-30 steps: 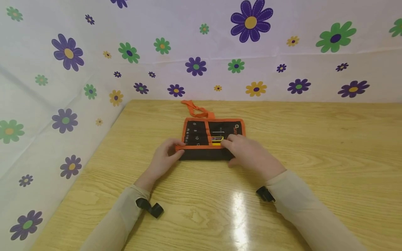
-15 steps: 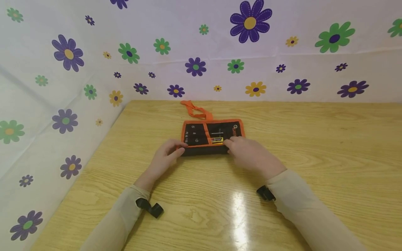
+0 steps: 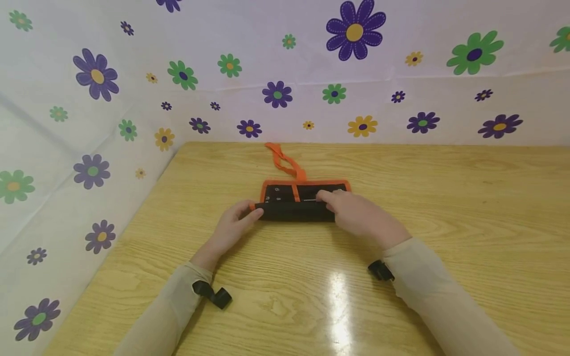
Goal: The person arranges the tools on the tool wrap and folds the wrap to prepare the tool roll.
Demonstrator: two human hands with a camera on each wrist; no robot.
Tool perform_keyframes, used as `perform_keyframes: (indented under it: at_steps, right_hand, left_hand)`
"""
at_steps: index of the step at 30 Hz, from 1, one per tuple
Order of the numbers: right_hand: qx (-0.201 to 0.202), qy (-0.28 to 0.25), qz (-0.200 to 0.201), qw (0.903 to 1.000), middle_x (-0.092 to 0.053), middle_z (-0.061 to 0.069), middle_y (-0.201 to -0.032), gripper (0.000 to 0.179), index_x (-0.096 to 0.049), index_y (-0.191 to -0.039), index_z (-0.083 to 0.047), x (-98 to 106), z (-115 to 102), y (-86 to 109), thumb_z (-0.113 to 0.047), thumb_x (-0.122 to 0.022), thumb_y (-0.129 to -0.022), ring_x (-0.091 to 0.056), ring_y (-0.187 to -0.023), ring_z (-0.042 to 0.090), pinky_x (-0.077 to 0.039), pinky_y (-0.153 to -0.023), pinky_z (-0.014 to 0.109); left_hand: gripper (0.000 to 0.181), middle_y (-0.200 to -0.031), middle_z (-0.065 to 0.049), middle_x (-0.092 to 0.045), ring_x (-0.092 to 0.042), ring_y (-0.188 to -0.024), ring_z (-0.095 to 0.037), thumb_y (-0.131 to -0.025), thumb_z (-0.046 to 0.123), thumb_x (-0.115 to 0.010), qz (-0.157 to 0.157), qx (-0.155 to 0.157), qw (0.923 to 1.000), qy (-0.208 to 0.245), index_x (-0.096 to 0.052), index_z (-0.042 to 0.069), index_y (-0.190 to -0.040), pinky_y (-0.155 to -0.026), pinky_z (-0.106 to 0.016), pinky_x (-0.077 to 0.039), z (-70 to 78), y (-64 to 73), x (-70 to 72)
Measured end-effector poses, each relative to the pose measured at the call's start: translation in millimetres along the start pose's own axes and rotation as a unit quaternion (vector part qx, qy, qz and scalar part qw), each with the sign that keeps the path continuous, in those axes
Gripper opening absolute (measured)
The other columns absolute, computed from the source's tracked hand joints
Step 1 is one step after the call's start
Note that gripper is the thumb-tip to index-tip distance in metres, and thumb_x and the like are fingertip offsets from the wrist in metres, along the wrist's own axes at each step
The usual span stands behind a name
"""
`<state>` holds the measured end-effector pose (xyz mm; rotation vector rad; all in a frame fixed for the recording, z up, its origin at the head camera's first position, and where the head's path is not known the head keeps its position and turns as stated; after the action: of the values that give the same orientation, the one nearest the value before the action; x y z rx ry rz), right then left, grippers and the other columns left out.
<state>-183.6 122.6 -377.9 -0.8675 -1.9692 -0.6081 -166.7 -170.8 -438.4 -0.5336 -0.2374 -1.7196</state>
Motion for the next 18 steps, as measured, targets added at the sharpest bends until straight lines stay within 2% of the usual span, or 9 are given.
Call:
perform_keyframes:
  at_steps: [3,6,8,10,12,15,18]
  right_hand:
    - [0.058,0.050,0.058,0.9953,-0.058,0.014,-0.108,0.029,-0.061,-0.121,0.000,-0.6,-1.3,-0.9,0.005,-0.052,-0.093,-0.058,-0.087,0.022,-0.050,-0.069,0.032]
    - [0.115,0.107,0.118,0.9806,-0.058,0.013,-0.102,0.031,-0.063,-0.119,0.001,-2.5,-2.6,-2.1,0.004,-0.062,-0.088,-0.054,-0.076,0.019,-0.050,-0.065,0.030]
    - [0.136,0.130,0.137,0.9726,-0.059,0.012,-0.101,0.033,-0.063,-0.117,0.000,-3.7,-3.5,-2.7,0.005,-0.065,-0.085,-0.055,-0.073,0.018,-0.051,-0.063,0.028]
    - [0.140,0.135,0.140,0.9708,-0.061,0.012,-0.101,0.032,-0.064,-0.117,-0.001,-4.7,-4.0,-2.8,0.002,-0.068,-0.085,-0.058,-0.074,0.018,-0.053,-0.063,0.029]
    - [0.129,0.129,0.125,0.9752,-0.062,0.012,-0.104,0.033,-0.064,-0.116,-0.002,-5.4,-4.1,-2.6,-0.008,-0.073,-0.085,-0.061,-0.080,0.020,-0.054,-0.069,0.032]
    - [0.110,0.131,0.087,0.9815,-0.059,0.014,-0.111,0.050,-0.062,-0.119,0.000,-6.2,-4.7,-1.7,-0.023,-0.080,-0.078,-0.060,-0.096,0.026,-0.052,-0.082,0.038]
    - [0.106,0.150,0.070,0.9805,-0.055,0.016,-0.113,0.060,-0.059,-0.122,0.002,-6.8,-5.6,-1.5,-0.020,-0.084,-0.072,-0.056,-0.102,0.030,-0.050,-0.088,0.041]
  left_hand:
    - [0.029,-0.082,-0.002,-0.053,-0.048,-0.077,-0.019,-0.092,0.042,-0.061,-0.003,0.008,1.0000,-0.001,-0.063,0.015,-0.087,-0.068,-0.032,-0.038,1.2,0.8,0.3]
    - [0.027,-0.073,-0.002,-0.050,-0.045,-0.070,-0.019,-0.092,0.041,-0.061,-0.006,0.015,0.9998,0.008,-0.062,0.015,-0.098,-0.064,-0.031,-0.036,2.3,1.8,0.4]
    - [0.027,-0.070,-0.001,-0.049,-0.044,-0.067,-0.019,-0.093,0.040,-0.061,-0.006,0.016,0.9997,0.016,-0.060,0.015,-0.104,-0.063,-0.030,-0.035,2.6,1.9,0.4]
    - [0.028,-0.069,0.000,-0.049,-0.043,-0.066,-0.018,-0.093,0.039,-0.061,-0.005,0.017,0.9996,0.023,-0.058,0.015,-0.107,-0.062,-0.029,-0.034,2.5,1.7,0.3]
    - [0.027,-0.070,0.001,-0.049,-0.044,-0.067,-0.017,-0.093,0.040,-0.060,-0.001,0.020,0.9995,0.025,-0.059,0.014,-0.102,-0.062,-0.029,-0.035,1.8,1.2,0.3]
    - [0.028,-0.071,0.001,-0.051,-0.045,-0.068,-0.017,-0.093,0.042,-0.061,0.004,0.028,0.9992,0.027,-0.061,0.014,-0.099,-0.062,-0.029,-0.035,0.7,0.6,0.3]
    - [0.029,-0.075,-0.001,-0.052,-0.046,-0.070,-0.018,-0.092,0.043,-0.062,0.007,0.031,0.9992,0.026,-0.062,0.015,-0.101,-0.062,-0.029,-0.036,-0.3,0.3,0.4]
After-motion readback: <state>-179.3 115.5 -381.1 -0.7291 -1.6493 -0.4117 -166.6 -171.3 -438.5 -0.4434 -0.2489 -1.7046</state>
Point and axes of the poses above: each hand's wrist, its own y-axis away from the middle knuckle, its own x-axis out of the back of the hand, z = x × y, the point moved 1 cm from there along -y, towards the middle knuckle
